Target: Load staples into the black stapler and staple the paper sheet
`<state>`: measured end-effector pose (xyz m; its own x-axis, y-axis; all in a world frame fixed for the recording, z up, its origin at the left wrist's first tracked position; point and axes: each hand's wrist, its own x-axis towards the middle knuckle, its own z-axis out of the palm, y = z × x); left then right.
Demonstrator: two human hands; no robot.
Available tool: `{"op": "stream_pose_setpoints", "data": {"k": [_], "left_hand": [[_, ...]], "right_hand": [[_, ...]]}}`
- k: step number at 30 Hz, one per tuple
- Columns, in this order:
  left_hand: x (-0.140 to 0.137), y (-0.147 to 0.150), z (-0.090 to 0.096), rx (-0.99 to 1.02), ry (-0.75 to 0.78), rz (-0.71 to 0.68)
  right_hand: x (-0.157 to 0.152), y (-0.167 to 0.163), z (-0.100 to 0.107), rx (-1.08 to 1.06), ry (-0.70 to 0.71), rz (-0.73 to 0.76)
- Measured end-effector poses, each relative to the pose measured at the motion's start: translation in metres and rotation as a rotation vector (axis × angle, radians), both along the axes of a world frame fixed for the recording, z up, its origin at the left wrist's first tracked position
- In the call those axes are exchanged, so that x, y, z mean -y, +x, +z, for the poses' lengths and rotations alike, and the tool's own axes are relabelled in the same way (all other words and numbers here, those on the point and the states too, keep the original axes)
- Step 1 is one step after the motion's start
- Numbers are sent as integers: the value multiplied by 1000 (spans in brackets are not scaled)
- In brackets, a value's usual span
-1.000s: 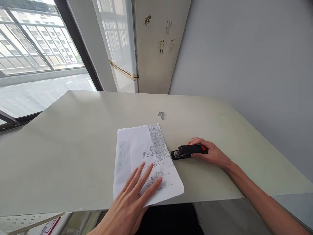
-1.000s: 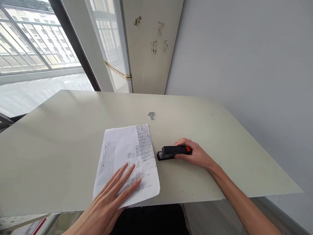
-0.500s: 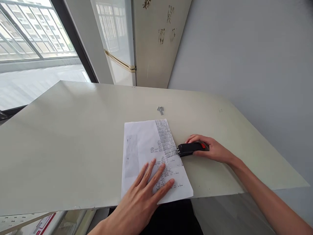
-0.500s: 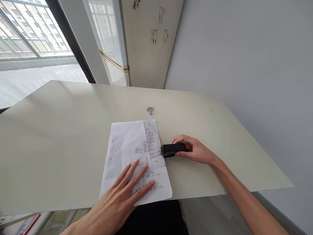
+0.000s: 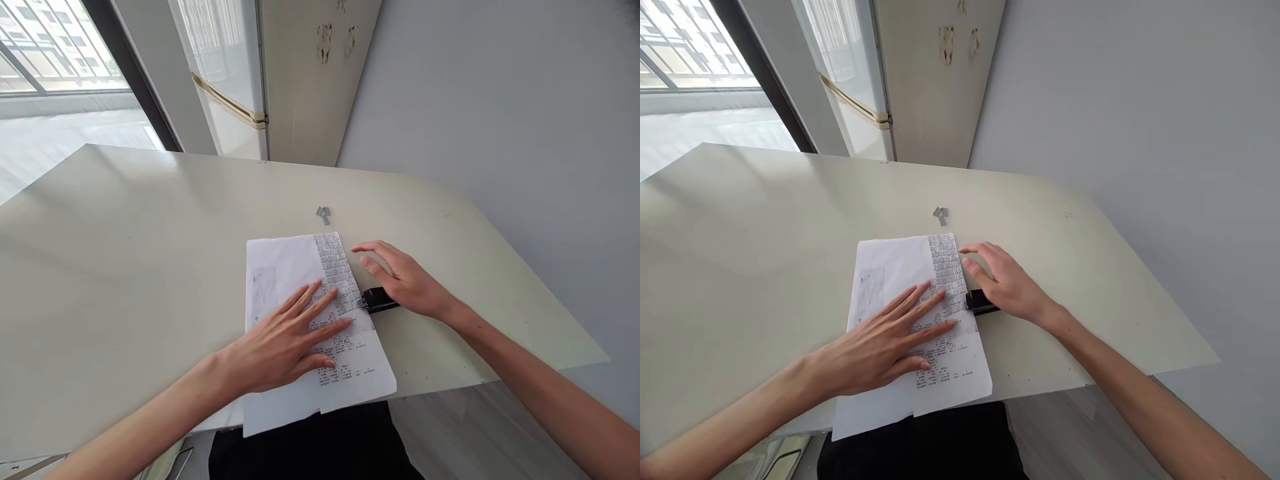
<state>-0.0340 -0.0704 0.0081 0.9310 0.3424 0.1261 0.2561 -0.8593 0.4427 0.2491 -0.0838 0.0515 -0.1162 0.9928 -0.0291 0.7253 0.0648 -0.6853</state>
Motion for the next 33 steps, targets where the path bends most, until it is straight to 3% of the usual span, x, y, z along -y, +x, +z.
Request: {"op": "stream_pose_setpoints", "data": {"k": [7, 19, 33], "left_hand": [[-1, 9, -11, 52, 24, -67], [-6, 17, -12, -4, 120, -71], [-9, 24, -12, 8, 134, -75]], "right_hand": [[0, -22, -3, 69, 2, 18], [4, -22, 1, 84, -82, -17], [2, -16, 1, 54, -37, 0]]}}
